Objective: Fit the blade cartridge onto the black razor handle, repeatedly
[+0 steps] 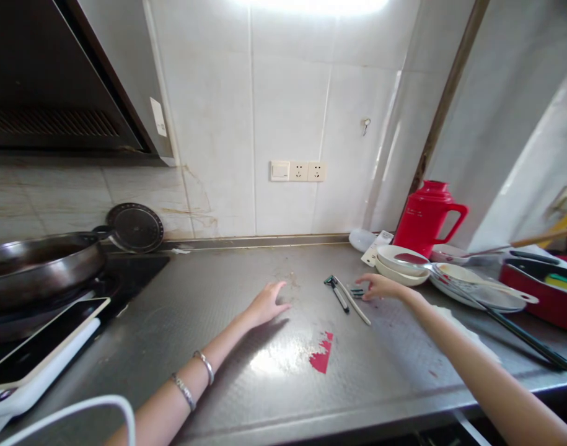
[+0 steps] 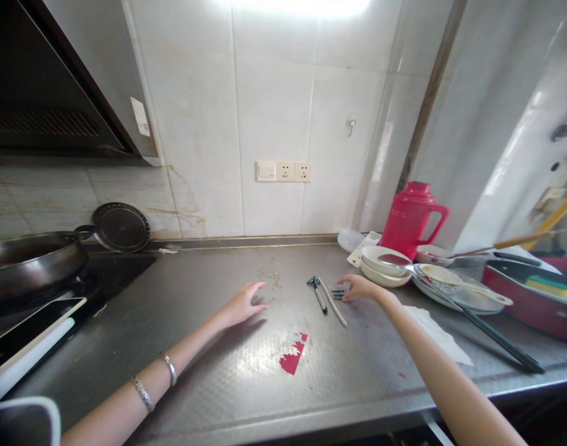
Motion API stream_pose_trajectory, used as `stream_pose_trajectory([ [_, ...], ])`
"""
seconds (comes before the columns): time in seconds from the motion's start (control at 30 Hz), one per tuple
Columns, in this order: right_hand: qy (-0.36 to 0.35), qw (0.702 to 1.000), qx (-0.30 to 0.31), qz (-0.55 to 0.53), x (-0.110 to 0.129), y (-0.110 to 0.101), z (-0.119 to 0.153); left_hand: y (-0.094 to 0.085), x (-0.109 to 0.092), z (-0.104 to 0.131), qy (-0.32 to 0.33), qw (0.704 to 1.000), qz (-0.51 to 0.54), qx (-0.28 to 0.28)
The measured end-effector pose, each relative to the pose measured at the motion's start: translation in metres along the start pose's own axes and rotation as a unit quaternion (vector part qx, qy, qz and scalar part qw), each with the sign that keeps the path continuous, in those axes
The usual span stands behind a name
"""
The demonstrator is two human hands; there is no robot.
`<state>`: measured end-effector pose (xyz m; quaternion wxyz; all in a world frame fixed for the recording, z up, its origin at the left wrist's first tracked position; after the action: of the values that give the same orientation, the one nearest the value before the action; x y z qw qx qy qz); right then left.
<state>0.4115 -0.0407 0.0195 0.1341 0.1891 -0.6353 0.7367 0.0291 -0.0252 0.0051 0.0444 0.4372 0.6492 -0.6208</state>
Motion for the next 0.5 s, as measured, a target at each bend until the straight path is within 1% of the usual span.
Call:
stream_pose_trajectory([
  [0.17, 0.005, 1.000, 0.005, -0.016, 0.001, 0.004, -0.001, -0.002, 0.000, 0.001, 0.003, 1.000, -0.009, 0.001],
  [0.27, -0.007, 1.000, -0.010, -0.024, 0.002, 0.004, 0.000, -0.003, 0.002, 0.002, 0.004, 1.000, -0.018, 0.001],
  [0.4, -0.026, 0.998, -0.061, -0.003, 0.009, -0.002, 0.000, -0.011, 0.008, 0.002, -0.008, 0.999, -0.036, -0.005],
  [0.5, -0.072, 0.991, -0.110, 0.023, 0.022, -0.007, -0.005, -0.021, 0.021, 0.002, -0.026, 0.998, -0.052, -0.033],
])
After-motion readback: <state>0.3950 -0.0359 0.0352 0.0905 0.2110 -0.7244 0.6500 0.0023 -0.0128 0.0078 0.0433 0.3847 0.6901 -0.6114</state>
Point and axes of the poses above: each hand's wrist, its own z-axis away from the middle knuckle, its own y-axis out of the palm, x = y × z, the point moved 2 cm from there along -z, towards the middle knuckle, and after that the axes turned 9 degrees about -y, right-handed, at the moved point
